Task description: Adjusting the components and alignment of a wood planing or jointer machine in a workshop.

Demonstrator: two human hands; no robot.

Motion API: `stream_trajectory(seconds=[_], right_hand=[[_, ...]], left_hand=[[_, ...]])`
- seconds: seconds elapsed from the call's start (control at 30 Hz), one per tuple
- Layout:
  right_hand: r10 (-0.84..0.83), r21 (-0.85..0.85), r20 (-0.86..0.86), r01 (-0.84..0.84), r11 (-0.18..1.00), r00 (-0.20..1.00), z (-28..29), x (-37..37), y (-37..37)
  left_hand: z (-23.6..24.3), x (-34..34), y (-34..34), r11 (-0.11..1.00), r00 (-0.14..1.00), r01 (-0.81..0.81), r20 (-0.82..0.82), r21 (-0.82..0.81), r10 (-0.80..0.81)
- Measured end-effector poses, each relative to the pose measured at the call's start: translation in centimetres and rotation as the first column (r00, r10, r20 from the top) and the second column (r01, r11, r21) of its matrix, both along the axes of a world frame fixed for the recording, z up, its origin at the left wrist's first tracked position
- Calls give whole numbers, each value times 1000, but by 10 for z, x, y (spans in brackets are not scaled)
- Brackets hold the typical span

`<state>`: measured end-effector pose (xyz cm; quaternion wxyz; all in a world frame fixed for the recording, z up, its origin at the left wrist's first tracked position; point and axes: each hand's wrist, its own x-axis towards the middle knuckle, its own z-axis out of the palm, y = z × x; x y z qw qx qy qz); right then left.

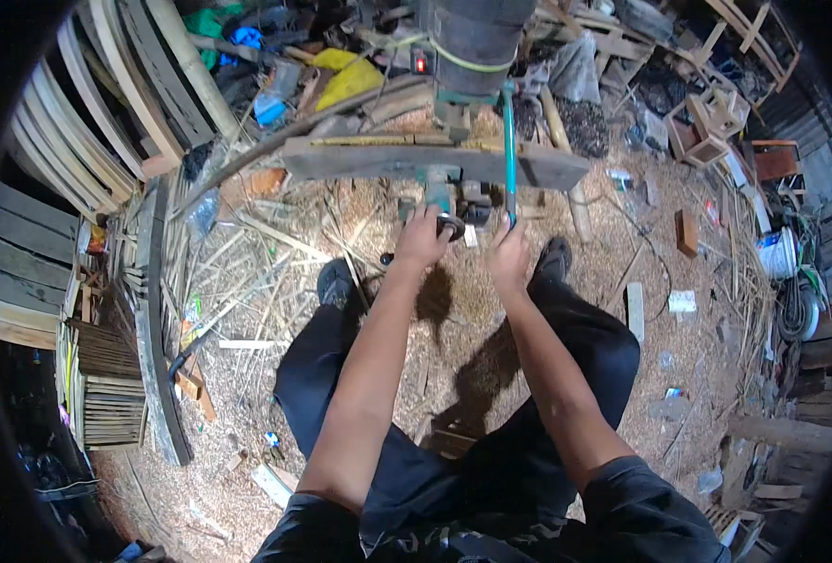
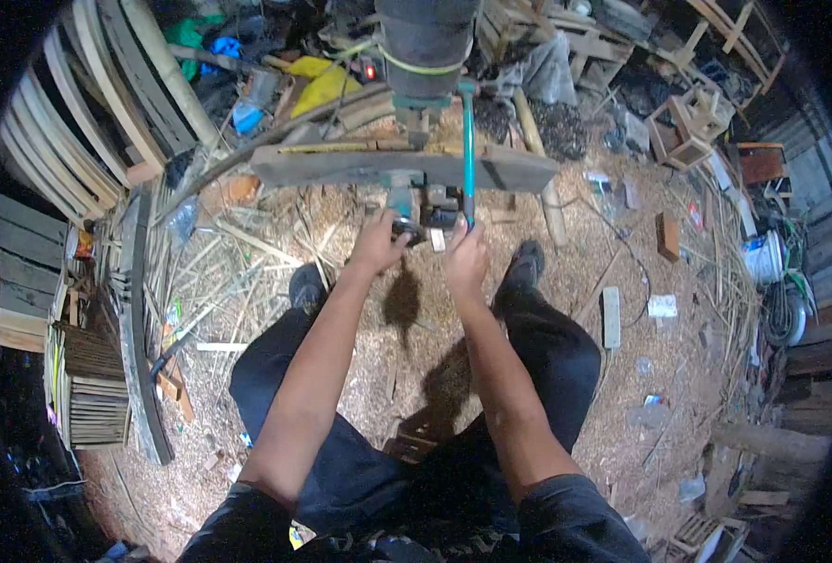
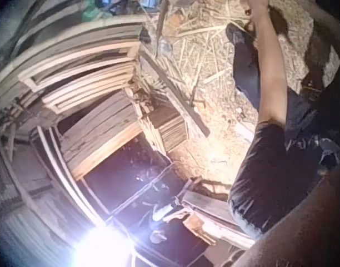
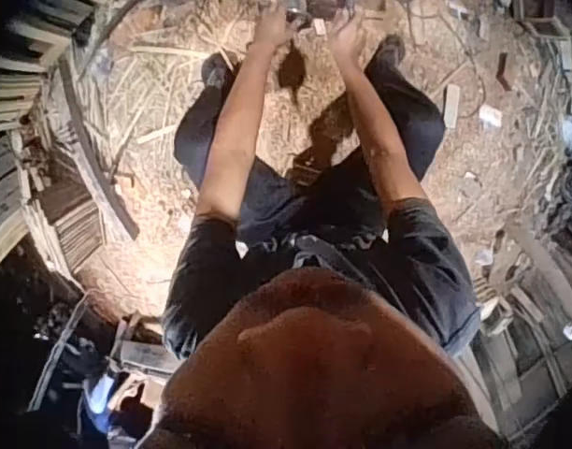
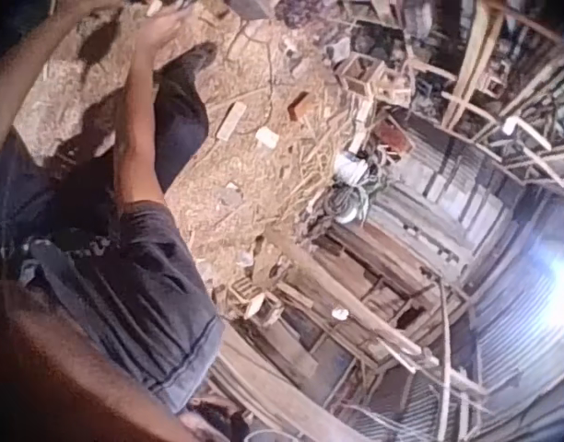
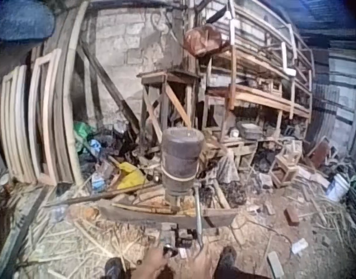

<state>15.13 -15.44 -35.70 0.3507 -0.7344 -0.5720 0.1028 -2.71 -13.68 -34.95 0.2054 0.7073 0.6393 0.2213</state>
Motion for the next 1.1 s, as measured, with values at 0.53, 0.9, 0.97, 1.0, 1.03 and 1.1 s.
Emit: stream_trajectory(seconds=[0.53,0.9,0.97,1.0,1.03,1.1], right_hand=[[-60,160,-19,62,985,998,-114,-12,54],[63,74,-136,-53,996,989,-47,-6,18],[109,307,-62,-85,948,992,-1,6,9],[128,512,20,-120,850,992,23,15,6],[171,423,29,-167,891,985,53,22,0],[321,186,-233,-282,941,918,135,28,-5]], left_hand=[[-19,19,4,939,985,-166,97,301,143],[-22,12,1,971,990,-118,-46,207,130],[-20,17,3,978,989,-131,-47,163,140],[-21,21,3,977,990,-128,-40,169,136],[-22,19,3,980,993,-104,-45,171,113],[-33,4,5,980,994,-53,-81,192,70]])
